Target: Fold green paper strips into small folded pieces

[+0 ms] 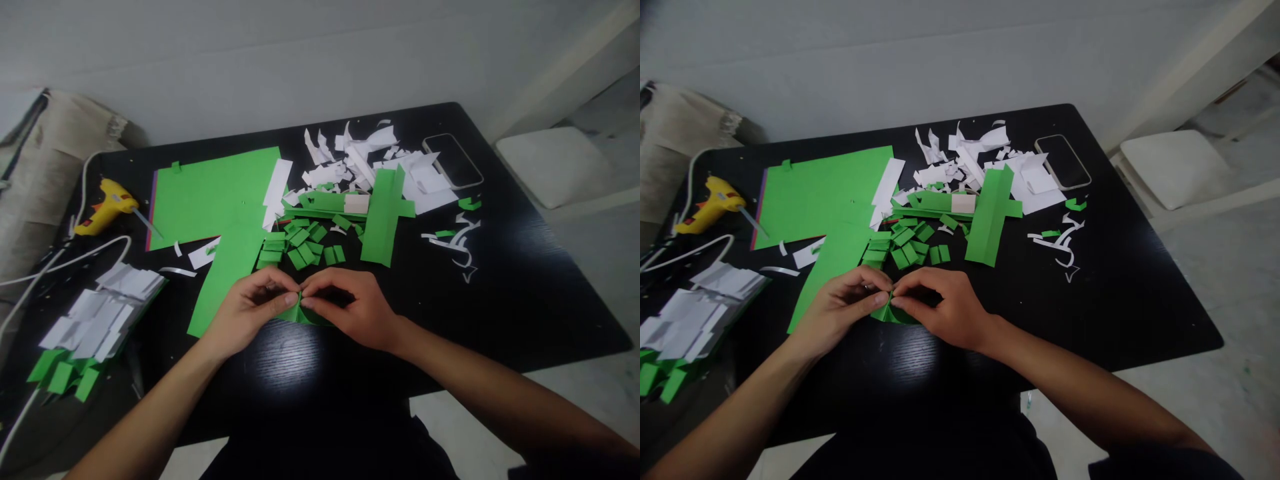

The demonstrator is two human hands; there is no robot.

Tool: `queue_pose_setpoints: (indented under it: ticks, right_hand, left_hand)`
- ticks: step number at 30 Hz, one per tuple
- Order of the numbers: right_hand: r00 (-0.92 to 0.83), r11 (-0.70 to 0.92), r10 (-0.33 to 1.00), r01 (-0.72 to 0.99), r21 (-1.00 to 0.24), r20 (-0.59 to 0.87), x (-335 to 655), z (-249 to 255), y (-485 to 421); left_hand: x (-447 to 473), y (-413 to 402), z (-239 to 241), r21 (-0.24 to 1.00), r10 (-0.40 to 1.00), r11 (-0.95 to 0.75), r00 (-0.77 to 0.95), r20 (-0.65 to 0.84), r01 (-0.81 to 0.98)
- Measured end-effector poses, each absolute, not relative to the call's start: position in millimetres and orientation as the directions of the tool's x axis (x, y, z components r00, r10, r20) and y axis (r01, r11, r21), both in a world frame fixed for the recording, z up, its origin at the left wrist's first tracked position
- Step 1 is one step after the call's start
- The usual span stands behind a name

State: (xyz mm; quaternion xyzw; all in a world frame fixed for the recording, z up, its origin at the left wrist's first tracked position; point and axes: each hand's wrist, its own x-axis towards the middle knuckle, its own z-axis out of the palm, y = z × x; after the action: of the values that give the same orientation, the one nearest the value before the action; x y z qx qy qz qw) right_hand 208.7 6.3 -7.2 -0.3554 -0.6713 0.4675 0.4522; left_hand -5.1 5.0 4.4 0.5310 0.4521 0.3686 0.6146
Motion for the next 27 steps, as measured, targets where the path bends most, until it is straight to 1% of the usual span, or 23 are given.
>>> queue_pose_setpoints:
  ticks: [3, 6, 9, 11, 13, 16, 18, 20, 23, 27]
  right_hand:
    - [-0.343, 0.213, 0.920, 0.032, -0.977, 0.189, 208.4, -7.0, 6.4]
    - [-0.345, 0.063, 0.937, -0.002, -0.998, 0.060, 207.7, -7.1, 7.0]
    - [-0.345, -0.107, 0.936, -0.084, -0.991, -0.072, 207.2, -8.0, 10.1]
    - [-0.351, -0.192, 0.927, -0.150, -0.970, -0.129, 207.4, -8.7, 13.0]
    - [-0.361, -0.249, 0.917, -0.190, -0.950, -0.168, 208.0, -9.0, 15.5]
    - [-0.375, -0.307, 0.901, -0.200, -0.930, -0.217, 208.9, -8.2, 17.1]
    - [-0.384, -0.336, 0.892, -0.207, -0.919, -0.239, 209.4, -7.2, 17.2]
    - [-0.382, -0.344, 0.892, -0.223, -0.912, -0.243, 209.7, -6.5, 17.3]
    - [-0.372, -0.344, 0.897, -0.243, -0.907, -0.240, 210.1, -6.3, 18.0]
    - [-0.384, -0.332, 0.893, -0.216, -0.918, -0.233, 210.6, -6.1, 18.7]
  left_hand:
    - [-4.5, 5.1, 6.9, 0.992, 0.954, 0.025, 0.294, -0.061, 0.127]
    - [-4.6, 4.2, 9.8, 0.966, 0.958, -0.112, 0.284, 0.042, 0.232]
    - [-4.9, 2.0, 11.9, 0.940, 0.941, -0.190, 0.327, 0.091, 0.284]
    - [-4.8, 0.0, 11.8, 0.919, 0.927, -0.239, 0.356, 0.120, 0.312]
    - [-4.5, -2.0, 10.3, 0.896, 0.922, -0.279, 0.359, 0.148, 0.347]
    - [-4.7, -4.3, 7.2, 0.867, 0.925, -0.308, 0.335, 0.178, 0.392]
    - [-5.0, -4.9, 6.3, 0.862, 0.929, -0.312, 0.320, 0.188, 0.399]
    - [-4.9, -5.1, 6.9, 0.878, 0.939, -0.282, 0.300, 0.169, 0.388]
    - [-3.6, -4.8, 9.8, 0.933, 0.965, -0.162, 0.251, 0.081, 0.321]
    - [-2.5, -3.6, 13.4, 0.980, 0.978, 0.009, 0.202, -0.049, 0.196]
